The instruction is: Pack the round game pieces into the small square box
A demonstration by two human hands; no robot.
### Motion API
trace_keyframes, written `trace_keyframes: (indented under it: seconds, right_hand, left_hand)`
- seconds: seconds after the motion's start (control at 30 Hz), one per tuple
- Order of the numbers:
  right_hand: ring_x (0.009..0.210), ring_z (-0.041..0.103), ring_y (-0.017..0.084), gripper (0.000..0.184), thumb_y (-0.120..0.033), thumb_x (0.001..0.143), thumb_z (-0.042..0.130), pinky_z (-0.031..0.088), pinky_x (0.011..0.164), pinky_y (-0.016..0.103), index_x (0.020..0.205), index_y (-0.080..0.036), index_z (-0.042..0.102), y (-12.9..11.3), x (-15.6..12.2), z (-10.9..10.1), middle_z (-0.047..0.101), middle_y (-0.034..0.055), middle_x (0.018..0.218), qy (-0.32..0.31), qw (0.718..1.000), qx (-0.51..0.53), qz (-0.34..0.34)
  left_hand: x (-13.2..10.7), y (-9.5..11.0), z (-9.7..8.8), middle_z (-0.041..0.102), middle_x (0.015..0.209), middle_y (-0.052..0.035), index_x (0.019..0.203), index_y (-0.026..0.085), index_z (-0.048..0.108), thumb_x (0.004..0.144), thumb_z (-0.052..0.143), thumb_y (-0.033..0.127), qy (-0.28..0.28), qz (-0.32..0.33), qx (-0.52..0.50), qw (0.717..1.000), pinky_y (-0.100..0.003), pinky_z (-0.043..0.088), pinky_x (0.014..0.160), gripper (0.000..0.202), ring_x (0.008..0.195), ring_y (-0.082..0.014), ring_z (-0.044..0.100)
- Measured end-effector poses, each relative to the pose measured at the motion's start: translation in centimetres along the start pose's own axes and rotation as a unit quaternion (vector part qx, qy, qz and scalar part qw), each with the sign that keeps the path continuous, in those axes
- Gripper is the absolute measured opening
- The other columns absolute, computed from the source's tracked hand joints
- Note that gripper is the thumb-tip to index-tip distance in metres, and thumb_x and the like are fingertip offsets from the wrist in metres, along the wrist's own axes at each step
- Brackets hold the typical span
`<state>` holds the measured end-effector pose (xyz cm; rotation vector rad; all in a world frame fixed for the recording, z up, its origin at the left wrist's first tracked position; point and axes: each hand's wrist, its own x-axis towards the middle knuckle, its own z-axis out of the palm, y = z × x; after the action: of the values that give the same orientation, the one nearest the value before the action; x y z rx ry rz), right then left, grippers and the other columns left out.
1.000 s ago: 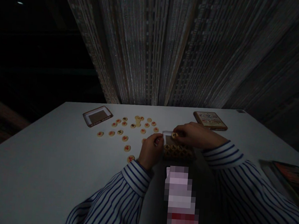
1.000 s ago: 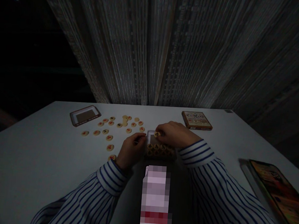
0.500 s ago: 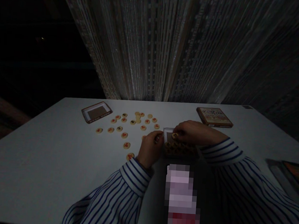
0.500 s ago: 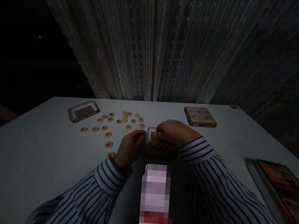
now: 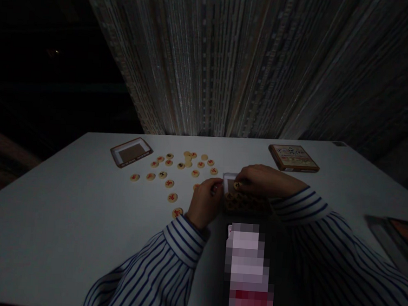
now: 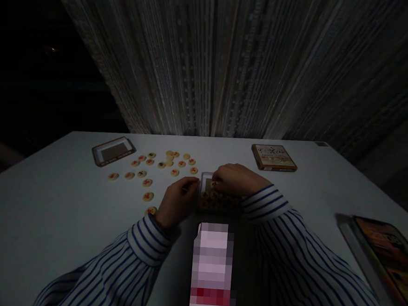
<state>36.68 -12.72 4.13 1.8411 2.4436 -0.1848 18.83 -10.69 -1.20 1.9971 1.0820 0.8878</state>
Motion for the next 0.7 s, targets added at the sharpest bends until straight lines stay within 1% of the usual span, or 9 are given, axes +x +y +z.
trace_keyframes:
  seconds: [0.2,0.4,0.57,0.7]
  right_hand:
    - [0.082,0.061,0.021,0.031,-0.037,0.079,0.046,0.041,0.066,0.029,0.094,-0.021,0.068,-0.05,0.14,-0.12,0.068,0.0075,0.091,-0.025,1.0,0.003,0.003]
    - [0.083,0.061,0.021,0.031,-0.036,0.078,0.047,0.04,0.067,0.029,0.096,-0.021,0.067,0.04,0.11,0.0,0.068,0.0078,0.092,-0.031,0.999,0.004,0.009]
    - [0.082,0.061,0.02,0.029,-0.032,0.077,0.047,0.04,0.066,0.029,0.095,-0.02,0.068,-0.03,0.14,-0.07,0.068,0.0077,0.092,-0.039,0.999,0.007,0.007]
    - [0.081,0.061,0.02,0.03,-0.033,0.078,0.047,0.04,0.066,0.029,0.095,-0.02,0.067,-0.05,0.17,-0.1,0.068,0.008,0.091,-0.04,0.999,0.006,0.001]
  left_hand:
    - [-0.01,0.09,-0.05,0.068,0.086,-0.0075,0.093,0.013,0.064,0.079,0.047,0.016,0.0,0.0,0.004,1.0,-0.029,0.048,0.075,0.022,0.078,-0.0159,0.062]
    - [0.02,-0.05,0.01,0.069,0.084,-0.0072,0.093,0.013,0.065,0.079,0.048,0.016,-0.001,0.0,0.005,1.0,-0.028,0.049,0.073,0.022,0.075,-0.0157,0.062]
    - [-0.02,-0.07,0.04,0.069,0.087,-0.0074,0.093,0.013,0.065,0.079,0.047,0.015,0.005,0.004,0.004,1.0,-0.029,0.049,0.074,0.022,0.077,-0.0158,0.062]
    - [-0.01,-0.1,0.05,0.068,0.087,-0.0078,0.093,0.013,0.064,0.079,0.047,0.015,0.001,-0.002,0.007,1.0,-0.028,0.049,0.073,0.022,0.077,-0.0158,0.062]
